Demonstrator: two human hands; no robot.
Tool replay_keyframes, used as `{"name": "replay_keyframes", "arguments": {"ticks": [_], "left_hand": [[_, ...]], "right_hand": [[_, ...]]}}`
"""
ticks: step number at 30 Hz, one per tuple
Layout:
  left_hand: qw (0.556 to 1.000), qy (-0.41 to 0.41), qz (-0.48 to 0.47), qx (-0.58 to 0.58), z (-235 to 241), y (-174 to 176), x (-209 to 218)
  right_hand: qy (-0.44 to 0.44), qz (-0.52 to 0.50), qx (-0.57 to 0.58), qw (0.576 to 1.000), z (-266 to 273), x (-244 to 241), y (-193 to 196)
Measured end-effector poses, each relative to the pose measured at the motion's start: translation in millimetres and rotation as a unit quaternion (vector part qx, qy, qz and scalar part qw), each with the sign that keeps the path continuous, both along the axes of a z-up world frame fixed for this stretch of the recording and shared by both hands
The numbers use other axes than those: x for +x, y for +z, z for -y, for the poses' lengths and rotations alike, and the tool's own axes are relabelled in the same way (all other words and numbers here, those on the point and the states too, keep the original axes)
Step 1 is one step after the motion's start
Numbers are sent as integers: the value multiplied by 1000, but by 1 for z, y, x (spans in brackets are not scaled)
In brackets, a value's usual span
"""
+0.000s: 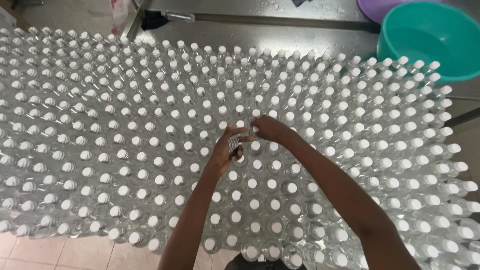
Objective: The person repeatedly picks up white bottle caps and screws them onto the tops of clear plastic bottles arranged in rows on a stainless steel table. The person works methodically across the rows, securing each cap by hand.
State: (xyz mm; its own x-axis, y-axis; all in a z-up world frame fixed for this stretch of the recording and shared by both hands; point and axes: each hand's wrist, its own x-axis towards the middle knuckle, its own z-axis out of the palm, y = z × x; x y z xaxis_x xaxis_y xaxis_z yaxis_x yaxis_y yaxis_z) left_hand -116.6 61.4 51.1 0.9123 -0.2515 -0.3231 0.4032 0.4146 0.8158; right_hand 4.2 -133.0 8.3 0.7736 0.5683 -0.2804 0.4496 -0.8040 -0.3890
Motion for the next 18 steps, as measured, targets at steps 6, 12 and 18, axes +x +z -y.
{"name": "replay_keyframes", "arguments": {"ticks": [6,12,18], "left_hand": [[998,-44,-27,-38,7,-14,-1],[998,-31,-54,-14,21,-8,-3],[995,-64,-68,-22,31,23,-10]], "right_hand": [[2,121,38,992,3,-47,43],[-42,27,331,942,0,-97,79],[-120,-83,373,916,12,-107,74]]}}
